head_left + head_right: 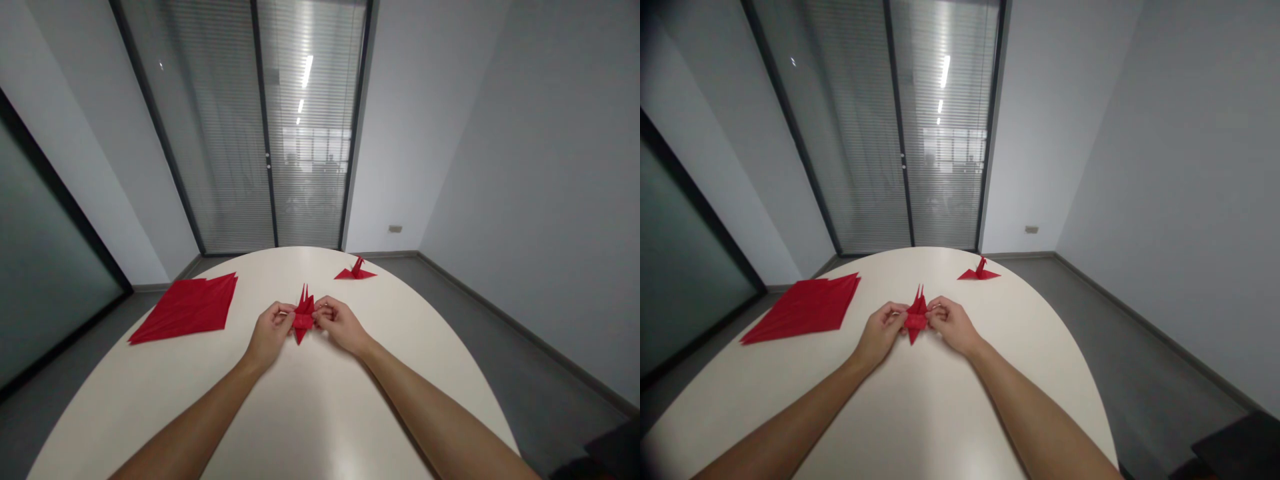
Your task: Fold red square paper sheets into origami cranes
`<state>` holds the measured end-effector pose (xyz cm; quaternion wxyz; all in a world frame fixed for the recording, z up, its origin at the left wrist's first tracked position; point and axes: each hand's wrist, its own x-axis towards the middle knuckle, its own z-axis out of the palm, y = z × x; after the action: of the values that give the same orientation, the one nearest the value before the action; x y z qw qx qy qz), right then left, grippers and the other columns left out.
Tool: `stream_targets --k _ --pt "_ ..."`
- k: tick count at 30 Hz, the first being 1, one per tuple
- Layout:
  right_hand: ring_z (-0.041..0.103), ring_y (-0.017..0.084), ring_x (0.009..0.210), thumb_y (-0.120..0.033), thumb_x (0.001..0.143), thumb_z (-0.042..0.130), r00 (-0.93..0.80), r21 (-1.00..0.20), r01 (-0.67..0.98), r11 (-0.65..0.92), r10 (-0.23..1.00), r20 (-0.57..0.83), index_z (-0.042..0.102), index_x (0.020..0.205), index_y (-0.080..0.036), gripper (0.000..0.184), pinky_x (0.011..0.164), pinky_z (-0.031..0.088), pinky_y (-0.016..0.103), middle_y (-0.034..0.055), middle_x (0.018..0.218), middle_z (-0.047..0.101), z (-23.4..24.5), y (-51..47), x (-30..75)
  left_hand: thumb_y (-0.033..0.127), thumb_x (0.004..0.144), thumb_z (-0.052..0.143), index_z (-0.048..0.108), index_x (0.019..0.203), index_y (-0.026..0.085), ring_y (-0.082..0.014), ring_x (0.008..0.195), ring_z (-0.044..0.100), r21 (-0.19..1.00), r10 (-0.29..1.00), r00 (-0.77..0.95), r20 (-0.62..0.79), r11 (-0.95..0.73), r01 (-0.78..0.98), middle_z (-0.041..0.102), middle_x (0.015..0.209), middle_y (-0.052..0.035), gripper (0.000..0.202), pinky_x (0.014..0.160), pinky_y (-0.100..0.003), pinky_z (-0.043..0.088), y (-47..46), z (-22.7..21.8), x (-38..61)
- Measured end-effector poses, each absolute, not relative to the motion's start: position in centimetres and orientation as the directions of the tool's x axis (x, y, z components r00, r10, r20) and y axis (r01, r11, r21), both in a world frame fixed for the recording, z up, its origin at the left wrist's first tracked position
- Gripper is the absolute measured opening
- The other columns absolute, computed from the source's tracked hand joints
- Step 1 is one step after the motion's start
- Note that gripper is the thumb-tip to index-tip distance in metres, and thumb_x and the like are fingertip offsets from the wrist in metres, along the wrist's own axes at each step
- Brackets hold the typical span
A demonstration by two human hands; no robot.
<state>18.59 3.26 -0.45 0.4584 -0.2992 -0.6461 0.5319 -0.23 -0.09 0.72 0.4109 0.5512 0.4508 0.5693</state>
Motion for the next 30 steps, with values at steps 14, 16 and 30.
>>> stream_targets --k 14,16,30 --pt "0.059 0.015 0.065 -0.034 0.089 0.061 -0.301 -0.917 0.033 0.398 0.879 0.370 0.061 0.097 -0.021 0.015 0.064 0.047 0.028 -0.0006 0.076 0.064 -0.2 3.5 18.9 0.041 0.077 0.068 0.052 0.092 0.019 -0.0129 0.065 0.063 0.982 0.986 0.014 0.166 -0.167 0.089 0.065 0.077 0.0002 0.031 0.057 -0.022 0.046 0.6 -0.6 -0.3" --pt "0.058 0.015 0.064 -0.034 0.090 0.060 -0.294 -0.905 0.055 0.422 0.873 0.389 0.061 0.096 -0.021 0.014 0.063 0.045 0.027 -0.0005 0.077 0.064 -0.2 3.6 18.9 0.043 0.077 0.068 0.053 0.089 0.019 -0.0135 0.065 0.062 0.982 0.986 0.028 0.164 -0.166 0.085 0.064 0.072 0.0006 0.030 0.057 -0.022 0.046 0.6 -0.5 -0.3" --pt "0.065 0.020 0.095 -0.022 0.087 0.056 -0.265 -0.872 0.072 0.483 0.853 0.450 0.059 0.097 -0.022 0.010 0.085 0.049 0.035 0.0052 0.104 0.069 0.7 2.9 18.8 0.031 0.070 0.071 0.059 0.086 0.018 -0.0164 0.078 0.066 0.953 0.953 -0.062 0.298 -0.294 0.067 0.070 0.083 -0.0034 0.023 0.073 -0.028 0.051 0.7 -0.2 -0.4"
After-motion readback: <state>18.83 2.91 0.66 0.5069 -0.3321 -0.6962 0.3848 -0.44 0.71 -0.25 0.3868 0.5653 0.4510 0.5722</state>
